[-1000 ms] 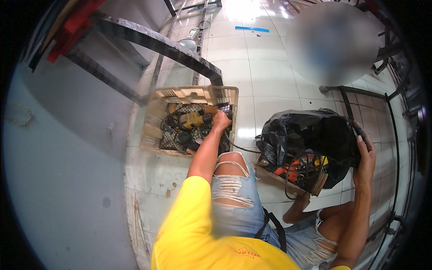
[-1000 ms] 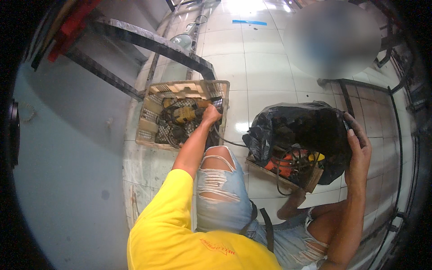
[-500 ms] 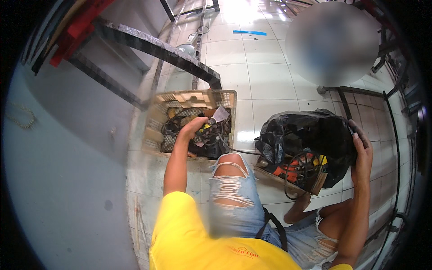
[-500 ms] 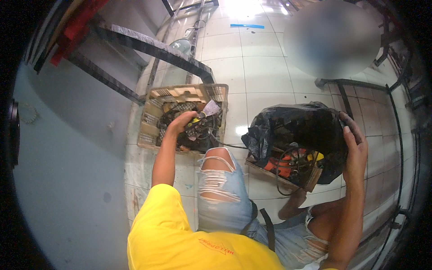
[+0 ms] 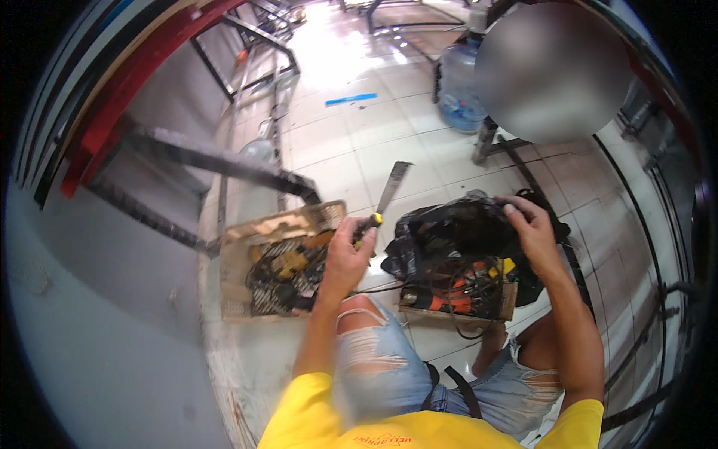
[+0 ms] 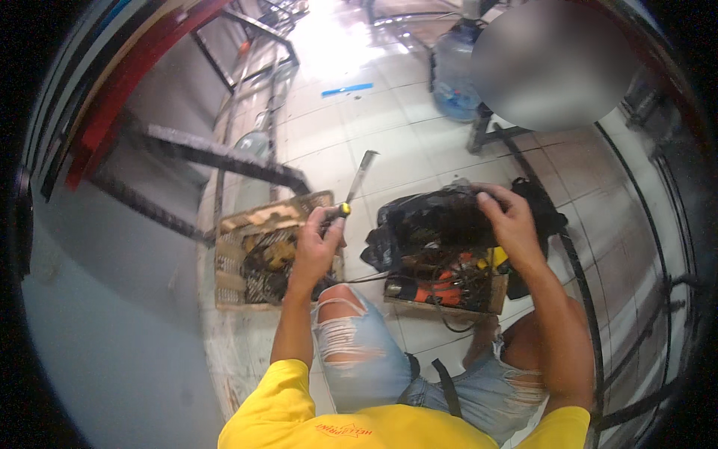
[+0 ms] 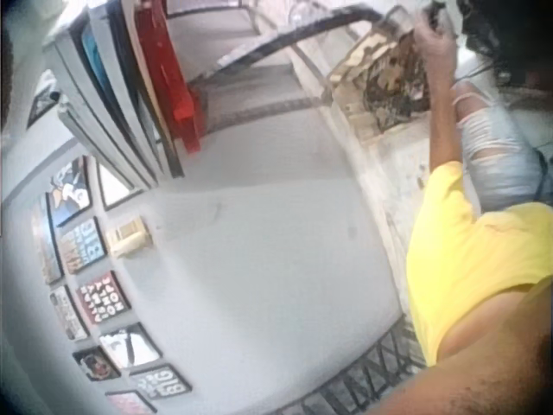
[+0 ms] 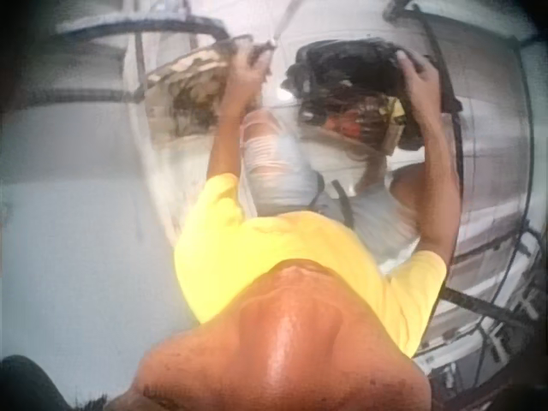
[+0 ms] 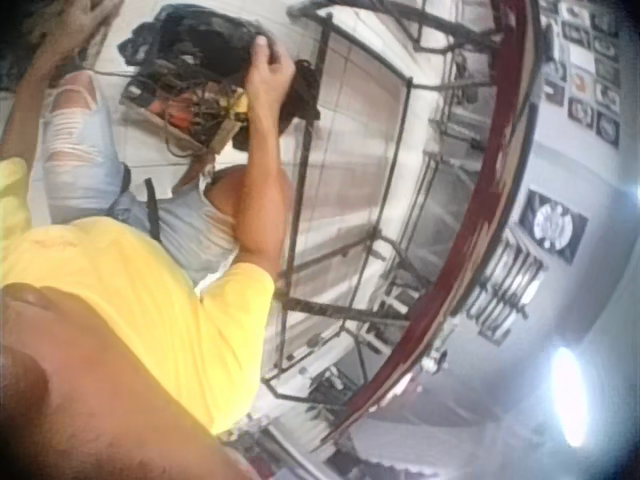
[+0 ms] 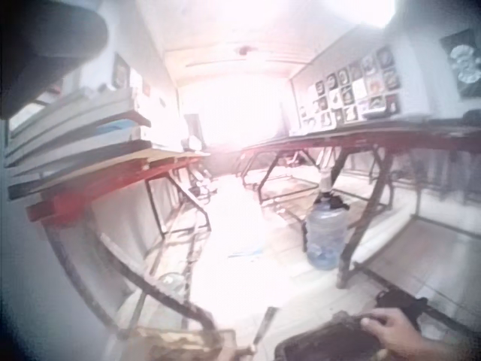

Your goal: The person sits on the floor of a printing workshop and uses a hand scraper to remove material from a yellow squeegee. They pick up and move various tools, including heat guns and other squeegees, between a plastic crate and a black bag.

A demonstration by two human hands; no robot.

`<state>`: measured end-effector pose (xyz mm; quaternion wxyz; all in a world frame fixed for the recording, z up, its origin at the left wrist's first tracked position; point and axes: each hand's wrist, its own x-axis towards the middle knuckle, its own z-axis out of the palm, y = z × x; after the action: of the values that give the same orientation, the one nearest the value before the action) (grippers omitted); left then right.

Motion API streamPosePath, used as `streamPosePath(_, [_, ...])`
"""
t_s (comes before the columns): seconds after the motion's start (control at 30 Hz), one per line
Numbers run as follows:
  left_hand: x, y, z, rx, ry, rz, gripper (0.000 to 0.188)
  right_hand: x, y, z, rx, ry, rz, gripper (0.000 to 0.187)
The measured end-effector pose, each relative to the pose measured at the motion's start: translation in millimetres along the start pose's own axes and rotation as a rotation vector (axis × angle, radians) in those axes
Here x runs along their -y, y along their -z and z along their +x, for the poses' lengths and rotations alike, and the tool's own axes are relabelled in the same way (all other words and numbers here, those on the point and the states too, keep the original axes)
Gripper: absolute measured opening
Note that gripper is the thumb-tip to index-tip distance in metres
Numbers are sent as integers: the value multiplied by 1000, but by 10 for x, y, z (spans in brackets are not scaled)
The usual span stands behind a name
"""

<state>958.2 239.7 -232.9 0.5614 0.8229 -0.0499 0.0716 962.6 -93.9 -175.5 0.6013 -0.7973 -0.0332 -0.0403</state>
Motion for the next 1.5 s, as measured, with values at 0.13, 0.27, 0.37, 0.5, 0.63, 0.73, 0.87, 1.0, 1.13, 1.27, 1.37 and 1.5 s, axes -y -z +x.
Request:
streamPosePath(0.13, [-555, -550, 56, -33, -238, 135, 30, -72, 61, 10, -14, -40, 112, 28])
streamPosePath(0.27, [-702, -837, 31, 4, -234, 149, 33, -78, 169, -1, -41, -67, -24, 29])
streamPosePath(0.37, [-695, -947, -14, 9, -209, 142, 34, -120, 204, 1, -35, -54, -4, 29])
streamPosePath(0.5, [-730, -1086, -94, 20, -189, 86, 36, -121, 153, 7, -80, -24, -22, 28])
streamPosePath(0.63, [-743, -1147, -179, 51, -222, 68, 36, -67, 72, 54, -155, -9, -143, 30])
streamPosePath(0.73, [-712, -1177, -226, 48, -228, 68, 35, -55, 57, 55, -179, 22, -162, 34])
streamPosePath(0.87, [-724, -1192, -251, 51, -234, 96, 36, -186, 104, 77, -193, 15, -176, 33])
streamPosePath(1.0, [-627, -1166, -250, -1, -207, 52, 36, -181, 111, 86, -189, 42, -140, 32])
streamPosePath(1.13, [-471, -1009, -76, -114, -225, 51, 30, -209, 162, 76, -139, 60, -150, 31])
streamPosePath(1.27, [-238, -858, 93, -93, 18, 15, 40, -110, 216, -5, -65, 56, -281, 28])
streamPosePath(1.37, [-48, -898, 95, -90, -16, 261, 46, 15, 229, -93, -80, 133, -448, 30])
streamPosePath(1.5, [223, -1011, 100, -65, -82, 558, 48, -8, 290, -159, -60, 133, -595, 29])
